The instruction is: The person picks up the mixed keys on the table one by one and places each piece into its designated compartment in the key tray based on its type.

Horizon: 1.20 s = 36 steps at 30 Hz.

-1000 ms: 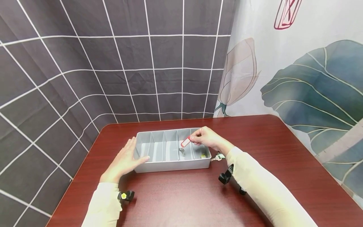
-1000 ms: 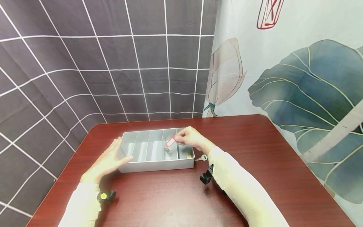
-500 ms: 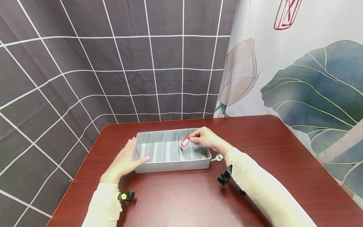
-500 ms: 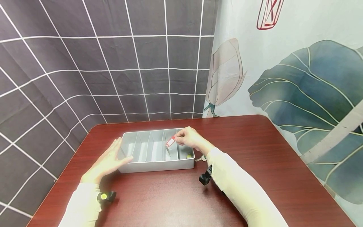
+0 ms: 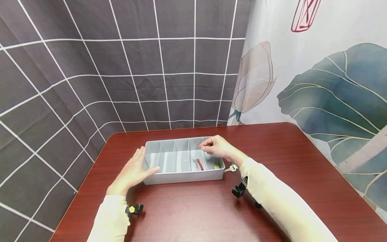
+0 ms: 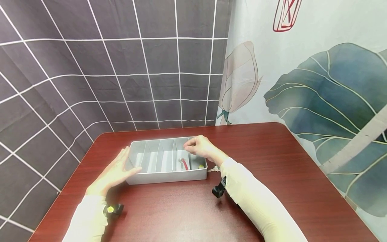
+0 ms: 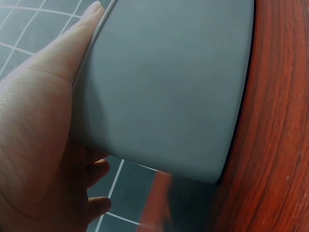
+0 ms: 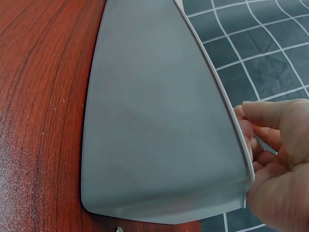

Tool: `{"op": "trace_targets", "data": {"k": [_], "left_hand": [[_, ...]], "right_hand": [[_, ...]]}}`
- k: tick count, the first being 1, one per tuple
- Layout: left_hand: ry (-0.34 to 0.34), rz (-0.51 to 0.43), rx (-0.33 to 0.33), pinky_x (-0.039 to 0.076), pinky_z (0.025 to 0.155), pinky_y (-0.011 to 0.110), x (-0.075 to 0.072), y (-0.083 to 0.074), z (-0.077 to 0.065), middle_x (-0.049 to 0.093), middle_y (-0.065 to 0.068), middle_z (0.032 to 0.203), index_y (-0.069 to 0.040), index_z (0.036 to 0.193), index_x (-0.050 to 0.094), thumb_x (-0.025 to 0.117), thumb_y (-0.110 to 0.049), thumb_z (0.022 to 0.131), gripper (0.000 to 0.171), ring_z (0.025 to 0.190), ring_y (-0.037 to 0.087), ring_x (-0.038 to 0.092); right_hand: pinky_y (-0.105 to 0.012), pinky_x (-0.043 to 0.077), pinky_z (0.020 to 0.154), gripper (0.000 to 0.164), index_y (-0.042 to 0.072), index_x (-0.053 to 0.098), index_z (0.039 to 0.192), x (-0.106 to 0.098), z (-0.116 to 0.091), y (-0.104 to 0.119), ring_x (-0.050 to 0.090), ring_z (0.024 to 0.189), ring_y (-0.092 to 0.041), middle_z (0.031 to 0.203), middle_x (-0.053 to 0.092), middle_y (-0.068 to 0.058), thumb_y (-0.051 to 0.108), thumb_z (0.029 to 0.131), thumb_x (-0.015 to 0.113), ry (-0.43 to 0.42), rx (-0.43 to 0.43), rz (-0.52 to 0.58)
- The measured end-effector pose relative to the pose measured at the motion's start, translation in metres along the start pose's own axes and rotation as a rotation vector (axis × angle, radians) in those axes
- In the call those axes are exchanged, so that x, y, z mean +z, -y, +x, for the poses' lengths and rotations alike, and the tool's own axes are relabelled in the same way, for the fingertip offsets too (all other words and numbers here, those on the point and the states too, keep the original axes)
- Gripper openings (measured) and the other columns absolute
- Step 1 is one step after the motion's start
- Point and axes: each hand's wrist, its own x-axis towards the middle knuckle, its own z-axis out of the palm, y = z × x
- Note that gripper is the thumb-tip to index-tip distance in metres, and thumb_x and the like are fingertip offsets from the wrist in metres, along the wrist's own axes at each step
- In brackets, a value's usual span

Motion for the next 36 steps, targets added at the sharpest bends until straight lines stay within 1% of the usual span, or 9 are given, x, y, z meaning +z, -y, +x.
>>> {"op": "trace_targets", "data": {"k": [4, 10, 17, 23, 25, 28, 33, 35, 36], "left_hand": [[0.005, 0.0, 0.0, 0.019, 0.113, 0.055, 0.0, 0.001, 0.0, 0.02, 0.021, 0.156, 0.001, 0.152, 0.016, 0.058, -0.075, 0.077, 0.115, 0.144, 0.038, 0.015], [0.009, -0.006, 0.002, 0.019, 0.113, 0.055, 0.0, 0.0, 0.0, 0.019, 0.021, 0.157, 0.001, 0.152, 0.016, 0.057, -0.076, 0.077, 0.115, 0.144, 0.037, 0.015], [0.011, -0.004, 0.007, 0.019, 0.113, 0.054, -0.001, 0.0, 0.001, 0.018, 0.021, 0.157, 0.0, 0.153, 0.015, 0.058, -0.075, 0.077, 0.115, 0.144, 0.037, 0.015], [0.005, -0.001, 0.007, 0.019, 0.113, 0.055, -0.002, 0.0, 0.002, 0.02, 0.022, 0.156, 0.002, 0.152, 0.016, 0.059, -0.074, 0.077, 0.115, 0.144, 0.039, 0.015], [0.003, -0.005, 0.008, 0.019, 0.113, 0.055, -0.002, 0.0, 0.002, 0.02, 0.023, 0.156, 0.003, 0.152, 0.016, 0.059, -0.073, 0.077, 0.114, 0.144, 0.039, 0.016], [0.002, -0.003, 0.01, 0.019, 0.113, 0.055, -0.002, 0.0, 0.002, 0.02, 0.023, 0.156, 0.003, 0.152, 0.016, 0.059, -0.073, 0.077, 0.114, 0.144, 0.04, 0.016], [0.007, -0.005, 0.013, 0.019, 0.113, 0.055, -0.002, 0.002, 0.002, 0.019, 0.022, 0.156, 0.001, 0.152, 0.015, 0.058, -0.074, 0.077, 0.114, 0.144, 0.039, 0.015], [0.006, -0.006, 0.015, 0.019, 0.113, 0.055, -0.002, 0.003, 0.002, 0.019, 0.022, 0.156, 0.001, 0.153, 0.015, 0.058, -0.074, 0.077, 0.114, 0.144, 0.039, 0.015], [0.005, -0.007, 0.016, 0.019, 0.113, 0.055, -0.002, 0.003, 0.002, 0.019, 0.022, 0.156, 0.001, 0.153, 0.015, 0.058, -0.073, 0.078, 0.114, 0.144, 0.039, 0.015]], "right_hand": [[-0.035, 0.047, 0.064, 0.024, -0.004, 0.07, 0.109, 0.0, -0.001, 0.0, 0.051, 0.065, -0.013, 0.074, 0.059, -0.001, 0.009, 0.09, 0.067, -0.002, -0.011, -0.006], [-0.024, 0.043, 0.057, 0.024, -0.001, 0.071, 0.109, -0.003, -0.006, -0.002, 0.05, 0.069, -0.014, 0.091, 0.066, -0.001, 0.012, 0.089, 0.069, -0.02, -0.057, -0.002], [-0.025, 0.045, 0.061, 0.028, 0.001, 0.071, 0.111, -0.017, -0.018, -0.004, 0.052, 0.077, -0.013, 0.1, 0.069, -0.004, 0.017, 0.088, 0.07, -0.054, -0.073, -0.006], [-0.029, 0.049, 0.065, 0.028, 0.004, 0.071, 0.112, -0.033, -0.034, -0.006, 0.056, 0.079, -0.017, 0.103, 0.068, -0.009, 0.02, 0.088, 0.071, -0.074, -0.048, 0.011], [-0.03, 0.051, 0.07, 0.028, 0.006, 0.072, 0.111, -0.04, -0.04, -0.007, 0.059, 0.084, -0.018, 0.106, 0.068, -0.01, 0.022, 0.088, 0.072, -0.089, -0.052, -0.003], [-0.035, 0.052, 0.08, 0.032, 0.003, 0.071, 0.112, -0.05, -0.05, -0.01, 0.061, 0.094, -0.019, 0.113, 0.067, -0.015, 0.024, 0.087, 0.072, -0.103, -0.064, -0.005], [-0.032, 0.052, 0.065, 0.035, 0.003, 0.07, 0.114, -0.069, -0.069, -0.017, 0.059, 0.08, -0.02, 0.107, 0.068, -0.014, 0.026, 0.087, 0.072, -0.118, -0.028, 0.02], [-0.028, 0.051, 0.06, 0.033, 0.005, 0.071, 0.113, -0.077, -0.077, -0.021, 0.059, 0.078, -0.021, 0.104, 0.068, -0.01, 0.026, 0.087, 0.072, -0.13, -0.013, -0.001], [-0.028, 0.053, 0.064, 0.033, 0.005, 0.07, 0.114, -0.08, -0.081, -0.022, 0.061, 0.082, -0.022, 0.105, 0.069, -0.01, 0.025, 0.088, 0.072, -0.132, -0.01, -0.013]]}}
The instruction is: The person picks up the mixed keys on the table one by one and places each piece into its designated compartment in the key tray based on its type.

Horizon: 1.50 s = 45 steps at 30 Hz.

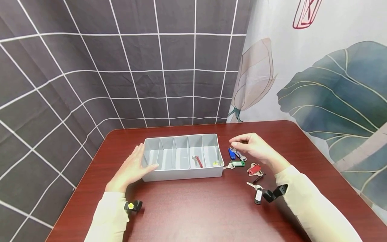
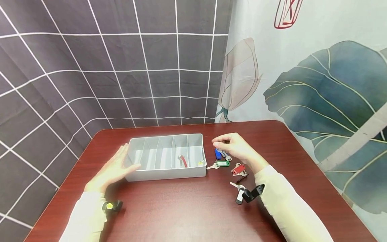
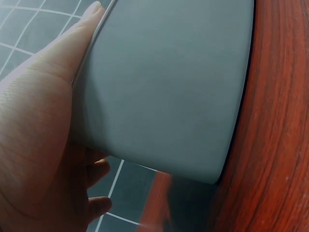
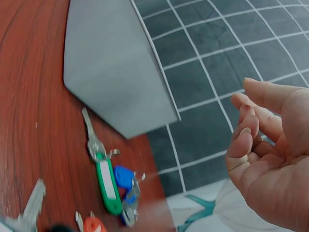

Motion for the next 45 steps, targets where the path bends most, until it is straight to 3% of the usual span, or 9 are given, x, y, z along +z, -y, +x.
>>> {"op": "trace_targets", "data": {"k": [9, 23, 34, 39, 45], "left_hand": [[0.002, -0.001, -0.006, 0.019, 0.113, 0.055, -0.001, -0.001, 0.0, 0.019, 0.022, 0.156, 0.0, 0.153, 0.014, 0.058, -0.074, 0.077, 0.114, 0.144, 0.039, 0.015], [0.004, -0.004, -0.011, 0.019, 0.113, 0.055, 0.001, -0.001, -0.001, 0.018, 0.021, 0.157, 0.0, 0.153, 0.014, 0.058, -0.074, 0.078, 0.114, 0.144, 0.039, 0.015], [-0.008, 0.048, -0.023, 0.015, 0.11, 0.064, -0.001, -0.005, -0.002, 0.018, 0.019, 0.157, -0.002, 0.153, 0.015, 0.058, -0.071, 0.079, 0.11, 0.144, 0.037, 0.014], [-0.025, 0.119, -0.032, 0.007, 0.11, 0.065, -0.002, -0.006, -0.003, 0.019, 0.015, 0.158, -0.005, 0.154, 0.017, 0.055, -0.075, 0.078, 0.11, 0.146, 0.033, 0.013], [-0.025, 0.129, -0.031, 0.003, 0.111, 0.063, -0.003, -0.008, -0.005, 0.019, 0.014, 0.158, -0.005, 0.154, 0.018, 0.048, -0.083, 0.075, 0.115, 0.146, 0.033, 0.013]], "right_hand": [[-0.029, 0.055, 0.075, 0.04, 0.005, 0.069, 0.117, -0.03, -0.029, -0.016, 0.061, 0.097, -0.024, 0.116, 0.066, -0.012, 0.032, 0.087, 0.072, -0.033, 0.021, -0.068], [-0.028, 0.054, 0.068, 0.04, -0.001, 0.067, 0.117, -0.062, -0.065, -0.047, 0.065, 0.085, -0.013, 0.11, 0.068, -0.016, 0.026, 0.088, 0.072, -0.113, 0.033, -0.165], [-0.027, 0.054, 0.071, 0.046, -0.001, 0.065, 0.12, -0.065, -0.077, -0.072, 0.06, 0.088, -0.011, 0.111, 0.067, -0.012, 0.031, 0.088, 0.071, -0.139, 0.085, -0.209], [-0.027, 0.052, 0.068, 0.044, -0.003, 0.065, 0.119, -0.062, -0.076, -0.079, 0.058, 0.086, -0.01, 0.11, 0.067, -0.012, 0.028, 0.088, 0.071, -0.135, 0.07, -0.175], [-0.029, 0.053, 0.069, 0.044, -0.003, 0.065, 0.119, -0.059, -0.073, -0.081, 0.059, 0.085, -0.009, 0.108, 0.067, -0.012, 0.027, 0.088, 0.072, -0.119, 0.083, -0.135]]}}
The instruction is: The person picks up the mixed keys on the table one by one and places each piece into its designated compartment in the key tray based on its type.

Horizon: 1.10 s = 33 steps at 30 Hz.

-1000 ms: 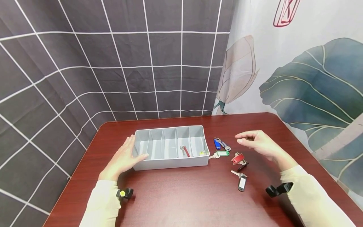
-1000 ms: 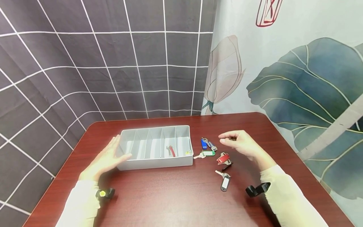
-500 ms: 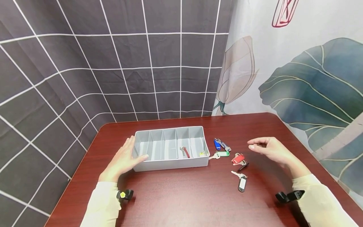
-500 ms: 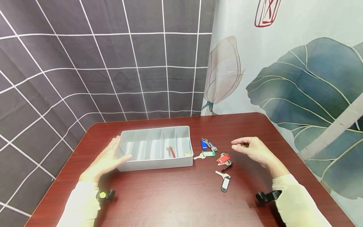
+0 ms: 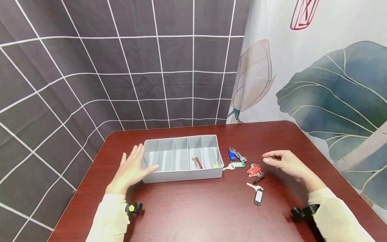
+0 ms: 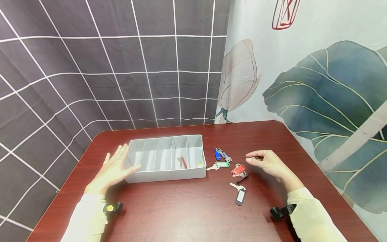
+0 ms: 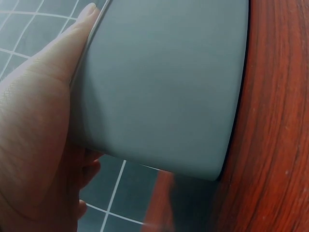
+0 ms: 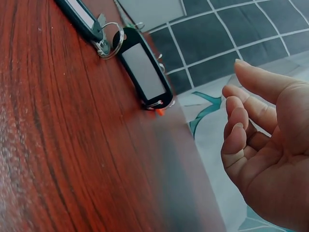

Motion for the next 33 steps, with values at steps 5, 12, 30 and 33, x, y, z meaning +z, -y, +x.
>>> {"op": "trace_targets", "data": {"k": [5, 12, 30, 33], "left_hand": [[0.001, -0.005, 0.0, 0.004, 0.111, 0.063, 0.001, 0.001, 0.001, 0.018, 0.014, 0.158, -0.005, 0.154, 0.017, 0.052, -0.079, 0.076, 0.113, 0.146, 0.033, 0.013], [0.005, -0.015, 0.0, 0.007, 0.111, 0.064, 0.002, 0.002, 0.002, 0.019, 0.016, 0.158, -0.005, 0.154, 0.016, 0.056, -0.074, 0.078, 0.11, 0.146, 0.033, 0.013], [-0.008, 0.015, 0.025, 0.007, 0.113, 0.059, 0.001, 0.0, 0.001, 0.02, 0.015, 0.158, -0.003, 0.153, 0.019, 0.05, -0.082, 0.076, 0.114, 0.146, 0.032, 0.013], [-0.006, 0.01, 0.035, 0.008, 0.113, 0.059, 0.002, 0.0, 0.002, 0.018, 0.014, 0.158, -0.005, 0.154, 0.017, 0.05, -0.081, 0.076, 0.114, 0.146, 0.031, 0.012]], "right_hand": [[-0.028, 0.054, 0.072, 0.045, -0.004, 0.064, 0.119, 0.003, 0.004, -0.005, 0.06, 0.086, -0.01, 0.109, 0.067, -0.014, 0.026, 0.087, 0.073, 0.008, 0.012, 0.01], [-0.025, 0.053, 0.067, 0.047, -0.007, 0.064, 0.118, 0.01, 0.011, -0.016, 0.06, 0.078, -0.01, 0.096, 0.069, -0.01, 0.024, 0.085, 0.075, 0.033, 0.049, 0.052], [-0.019, 0.044, 0.056, 0.039, -0.009, 0.068, 0.107, 0.024, 0.02, -0.026, 0.053, 0.067, -0.006, 0.076, 0.062, -0.006, 0.014, 0.078, 0.08, 0.103, 0.017, 0.008], [-0.019, 0.044, 0.056, 0.038, -0.008, 0.069, 0.105, 0.025, 0.021, -0.025, 0.052, 0.066, -0.006, 0.074, 0.062, -0.003, 0.016, 0.077, 0.081, 0.096, 0.026, -0.029]]}}
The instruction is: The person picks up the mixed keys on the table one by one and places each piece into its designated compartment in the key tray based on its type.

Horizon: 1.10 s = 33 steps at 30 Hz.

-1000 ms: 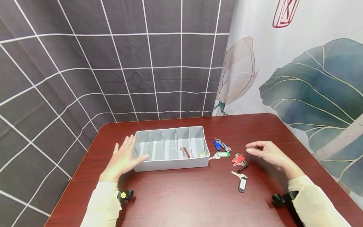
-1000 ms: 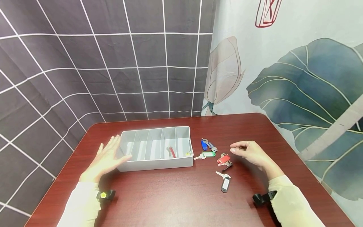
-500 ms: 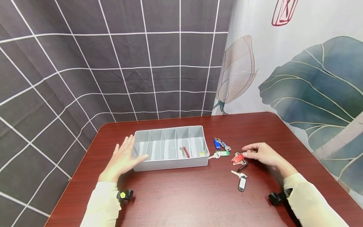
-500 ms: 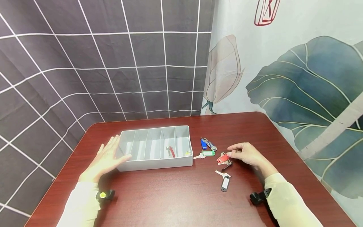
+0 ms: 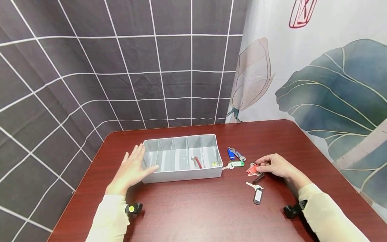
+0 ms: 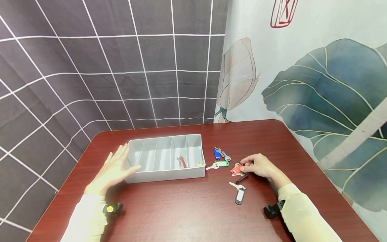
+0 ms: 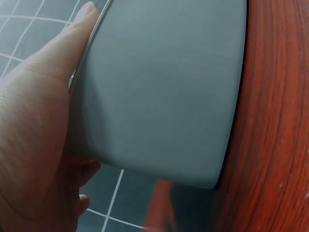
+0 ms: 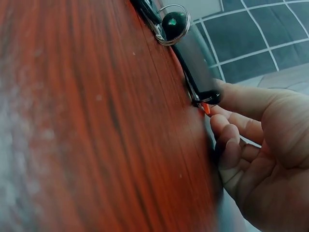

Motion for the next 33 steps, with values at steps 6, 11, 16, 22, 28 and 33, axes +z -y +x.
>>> {"op": "trace_targets", "data": {"k": [6, 11, 16, 22, 28, 33], "left_hand": [[0.006, -0.01, -0.001, 0.01, 0.112, 0.06, 0.0001, -0.0013, 0.0002, 0.018, 0.016, 0.158, -0.004, 0.154, 0.016, 0.05, -0.081, 0.076, 0.114, 0.146, 0.032, 0.012], [0.002, -0.01, -0.002, 0.011, 0.112, 0.06, -0.0006, -0.0019, -0.0004, 0.02, 0.018, 0.157, -0.002, 0.153, 0.018, 0.051, -0.08, 0.076, 0.115, 0.146, 0.034, 0.013], [0.003, -0.006, -0.006, 0.011, 0.112, 0.06, -0.0006, -0.0025, 0.0001, 0.02, 0.018, 0.157, -0.003, 0.153, 0.017, 0.05, -0.081, 0.076, 0.115, 0.145, 0.035, 0.014], [0.008, -0.008, -0.01, 0.012, 0.112, 0.06, -0.0004, -0.0024, 0.0006, 0.02, 0.018, 0.157, -0.002, 0.153, 0.018, 0.05, -0.081, 0.076, 0.115, 0.145, 0.035, 0.014], [0.008, -0.015, -0.006, 0.011, 0.113, 0.06, 0.0003, -0.0015, 0.0012, 0.019, 0.018, 0.157, -0.002, 0.153, 0.017, 0.051, -0.08, 0.076, 0.115, 0.146, 0.034, 0.012], [0.01, -0.017, -0.01, 0.011, 0.113, 0.059, -0.0002, -0.0019, 0.0009, 0.018, 0.017, 0.158, -0.002, 0.153, 0.017, 0.05, -0.081, 0.076, 0.115, 0.146, 0.034, 0.012]], "right_hand": [[-0.02, 0.043, 0.056, 0.034, -0.003, 0.072, 0.099, 0.0022, 0.0013, 0.0016, 0.052, 0.065, -0.007, 0.073, 0.062, -0.001, 0.017, 0.074, 0.083, -0.028, 0.017, -0.06], [-0.02, 0.042, 0.056, 0.03, -0.001, 0.073, 0.095, 0.0028, 0.0017, 0.0015, 0.051, 0.065, -0.006, 0.073, 0.063, -0.002, 0.017, 0.073, 0.084, -0.035, -0.001, -0.086], [-0.02, 0.042, 0.055, 0.029, -0.001, 0.073, 0.093, 0.0035, 0.0016, 0.001, 0.05, 0.064, -0.007, 0.073, 0.062, -0.002, 0.017, 0.073, 0.084, -0.038, 0.003, -0.09], [-0.021, 0.042, 0.056, 0.025, 0.002, 0.073, 0.088, 0.0029, 0.0018, 0.0001, 0.051, 0.064, -0.009, 0.071, 0.061, -0.001, 0.018, 0.073, 0.085, -0.038, 0.009, -0.103], [-0.025, 0.04, 0.055, 0.022, 0.007, 0.07, 0.08, 0.0016, 0.0006, 0.0008, 0.05, 0.065, -0.015, 0.068, 0.061, -0.001, 0.024, 0.075, 0.083, -0.035, 0.031, -0.134], [-0.026, 0.039, 0.055, 0.023, 0.008, 0.07, 0.078, 0.0028, 0.0024, 0.0029, 0.049, 0.066, -0.016, 0.068, 0.06, -0.001, 0.026, 0.076, 0.082, -0.04, 0.032, -0.151]]}}
